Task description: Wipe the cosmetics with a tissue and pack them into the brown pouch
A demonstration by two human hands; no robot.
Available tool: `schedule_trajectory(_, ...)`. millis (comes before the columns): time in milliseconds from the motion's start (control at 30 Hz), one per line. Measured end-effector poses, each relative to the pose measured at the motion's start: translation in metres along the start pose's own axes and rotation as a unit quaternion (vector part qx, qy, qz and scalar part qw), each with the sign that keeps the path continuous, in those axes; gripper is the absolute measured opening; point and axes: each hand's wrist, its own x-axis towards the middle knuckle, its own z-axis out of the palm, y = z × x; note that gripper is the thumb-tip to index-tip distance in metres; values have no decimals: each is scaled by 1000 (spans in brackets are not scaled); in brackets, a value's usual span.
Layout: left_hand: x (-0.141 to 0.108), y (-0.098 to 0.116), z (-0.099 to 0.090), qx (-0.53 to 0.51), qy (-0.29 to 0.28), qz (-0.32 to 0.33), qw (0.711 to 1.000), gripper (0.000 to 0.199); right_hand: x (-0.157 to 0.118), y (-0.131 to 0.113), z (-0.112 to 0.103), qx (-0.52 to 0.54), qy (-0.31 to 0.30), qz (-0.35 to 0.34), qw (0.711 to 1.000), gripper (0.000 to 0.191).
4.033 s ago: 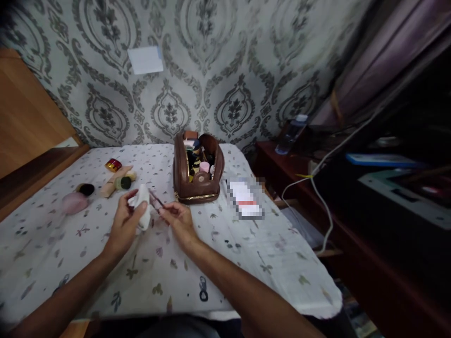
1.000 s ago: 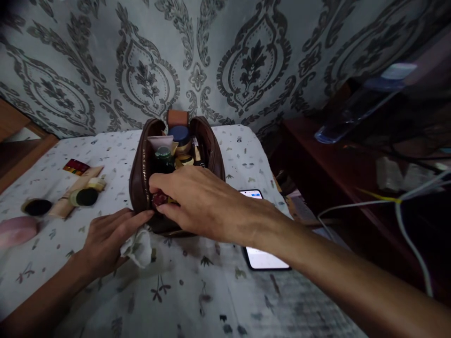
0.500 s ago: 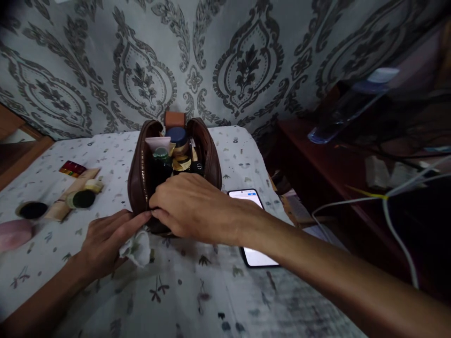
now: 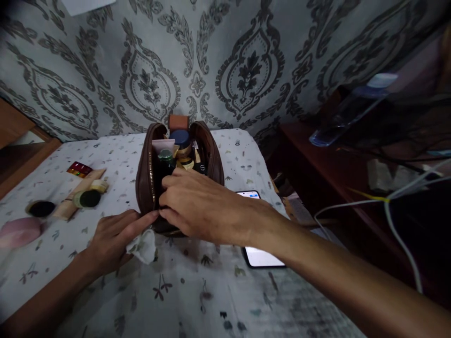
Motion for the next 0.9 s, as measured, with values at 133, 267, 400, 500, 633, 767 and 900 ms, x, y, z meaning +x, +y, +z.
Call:
schedule_trajectory(133, -7, 0, -5, -19, 2, -8, 1000, 57, -4, 0, 0, 23, 53, 4, 998, 27)
schedule_trajectory(267, -30, -5, -11, -25, 20, -71, 997, 57, -17, 2, 0, 33, 169, 26, 985, 24)
schedule_trajectory(400, -56, -11, -21, -8, 6, -178, 984, 50, -29, 1, 7, -17, 186, 22, 982, 21)
schedule_trajectory(500, -67, -11, -27, -1, -13, -219, 976, 44, -32, -2, 16, -51, 145, 8, 988, 19)
schedule_trajectory(633, -77, -10, -28, 1, -24, -233, 972, 40, -34, -1, 28, -66, 144, 4, 987, 17)
schedule_trajectory(767, -95, -11, -20, -15, -25, -246, 969, 42, -38, 2, 30, -66, 144, -7, 987, 17)
schedule_trajectory(900, -108, -12, -13, -39, -25, -270, 962, 41, -38, -2, 25, -59, 136, -1, 989, 18)
